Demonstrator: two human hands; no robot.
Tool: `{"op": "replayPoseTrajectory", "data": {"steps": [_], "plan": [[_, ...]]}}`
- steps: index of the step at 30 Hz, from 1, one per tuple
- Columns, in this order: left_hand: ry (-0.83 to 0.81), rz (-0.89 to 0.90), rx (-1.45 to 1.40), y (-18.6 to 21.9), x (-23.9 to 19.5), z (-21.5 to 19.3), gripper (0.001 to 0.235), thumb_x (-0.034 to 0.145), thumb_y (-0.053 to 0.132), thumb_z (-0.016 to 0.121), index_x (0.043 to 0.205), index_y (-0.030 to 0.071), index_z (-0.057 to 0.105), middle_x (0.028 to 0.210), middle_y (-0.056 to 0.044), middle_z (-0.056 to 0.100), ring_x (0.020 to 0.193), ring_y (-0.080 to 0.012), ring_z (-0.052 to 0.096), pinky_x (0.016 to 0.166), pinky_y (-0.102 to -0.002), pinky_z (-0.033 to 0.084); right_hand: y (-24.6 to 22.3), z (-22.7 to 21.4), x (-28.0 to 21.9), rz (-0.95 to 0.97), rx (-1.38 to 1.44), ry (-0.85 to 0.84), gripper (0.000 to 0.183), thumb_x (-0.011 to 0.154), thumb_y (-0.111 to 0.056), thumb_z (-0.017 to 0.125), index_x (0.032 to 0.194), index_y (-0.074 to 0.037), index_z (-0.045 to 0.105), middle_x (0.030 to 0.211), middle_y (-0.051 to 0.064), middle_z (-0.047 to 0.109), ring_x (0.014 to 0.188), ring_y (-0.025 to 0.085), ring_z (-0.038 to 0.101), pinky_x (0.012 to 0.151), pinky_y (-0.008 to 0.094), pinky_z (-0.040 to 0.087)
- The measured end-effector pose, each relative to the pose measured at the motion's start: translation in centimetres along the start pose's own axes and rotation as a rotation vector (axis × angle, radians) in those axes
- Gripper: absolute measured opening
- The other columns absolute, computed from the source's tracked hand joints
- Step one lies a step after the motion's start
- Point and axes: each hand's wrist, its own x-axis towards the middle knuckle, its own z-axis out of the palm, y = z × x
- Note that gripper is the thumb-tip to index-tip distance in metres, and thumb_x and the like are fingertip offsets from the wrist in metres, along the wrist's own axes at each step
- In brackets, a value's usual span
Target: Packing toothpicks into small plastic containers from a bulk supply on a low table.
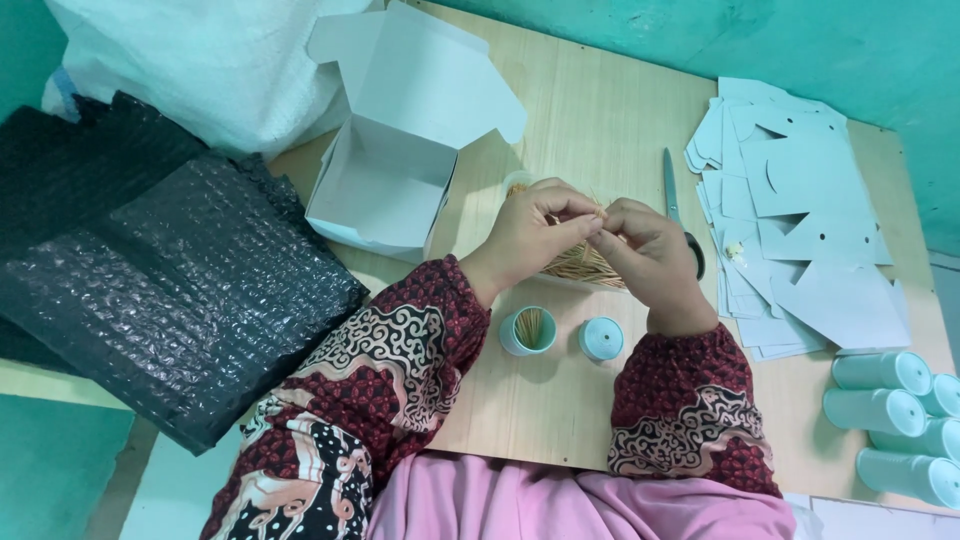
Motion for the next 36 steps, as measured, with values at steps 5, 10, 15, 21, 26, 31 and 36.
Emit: {"op": "replayPoseTrajectory", "data": {"steps": [5,10,15,21,26,31,36], "plan": [[0.036,-0.108,-0.083,1.1,0.3,-0.3,0.011,0.095,0.013,0.070,0.103,0.011,0.077,0.076,0.001,0.067,0.071,-0.0011,0.060,0.058,-0.016,0.051,0.1,-0.7,0.1,-0.170,-0.166,0.069,0.027,0.085,-0.008,0.088,0.105,0.002,0.074,0.082,0.012,0.060,0.079,0.022,0.059,0.075,0.036,0.051],[0.064,-0.196,-0.119,1.6,0.2,-0.2,0.012,0.093,0.013,0.070,0.101,0.007,0.076,0.072,-0.002,0.068,0.069,-0.0054,0.065,0.058,-0.017,0.056,-3.5,-0.4,0.3,-0.335,-0.400,0.003,0.081,0.072,-0.007,0.096,0.142,0.004,0.056,0.109,0.018,0.052,0.095,0.033,0.057,0.084,0.048,0.050],[0.047,-0.246,-0.136,0.5,0.3,0.0,0.012,0.091,0.014,0.073,0.100,0.006,0.076,0.072,-0.003,0.069,0.070,-0.0077,0.070,0.057,-0.017,0.057,-2.9,-0.1,0.2,-0.371,-0.521,-0.043,0.100,0.064,-0.009,0.099,0.151,0.001,0.050,0.119,0.020,0.051,0.112,0.038,0.055,0.094,0.049,0.046],[-0.006,-0.235,-0.138,0.6,0.2,0.2,0.014,0.088,0.012,0.075,0.100,0.006,0.076,0.073,-0.002,0.069,0.071,-0.0070,0.068,0.058,-0.017,0.057,-3.1,-0.3,0.1,-0.392,-0.510,-0.012,0.085,0.069,-0.007,0.098,0.143,0.002,0.057,0.118,0.018,0.053,0.109,0.036,0.055,0.088,0.044,0.048],[-0.024,-0.255,-0.157,2.0,-1.3,0.2,0.015,0.087,0.012,0.077,0.100,0.005,0.075,0.073,-0.001,0.067,0.071,-0.0056,0.066,0.057,-0.017,0.056,-4.2,0.1,-0.6,-0.459,-0.483,0.018,0.083,0.068,-0.007,0.098,0.140,0.004,0.058,0.119,0.019,0.054,0.111,0.037,0.055,0.091,0.045,0.048],[-0.030,-0.189,-0.136,3.4,-4.3,-0.1,0.011,0.088,0.009,0.077,0.098,0.006,0.075,0.073,0.000,0.066,0.072,-0.0040,0.065,0.058,-0.017,0.054,-4.2,1.2,-2.5,-0.541,-0.394,0.003,0.092,0.066,-0.015,0.101,0.142,0.005,0.054,0.121,0.021,0.055,0.113,0.039,0.056,0.099,0.050,0.047],[-0.058,-0.175,-0.051,2.9,-7.7,-0.1,0.010,0.088,0.005,0.075,0.098,0.005,0.075,0.073,-0.003,0.068,0.069,-0.0062,0.066,0.061,-0.020,0.056,-1.5,2.3,-5.0,-0.387,0.080,0.006,0.044,0.092,-0.008,0.074,0.128,0.012,0.059,0.116,0.020,0.058,0.105,0.032,0.059,0.096,0.044,0.048]]}}
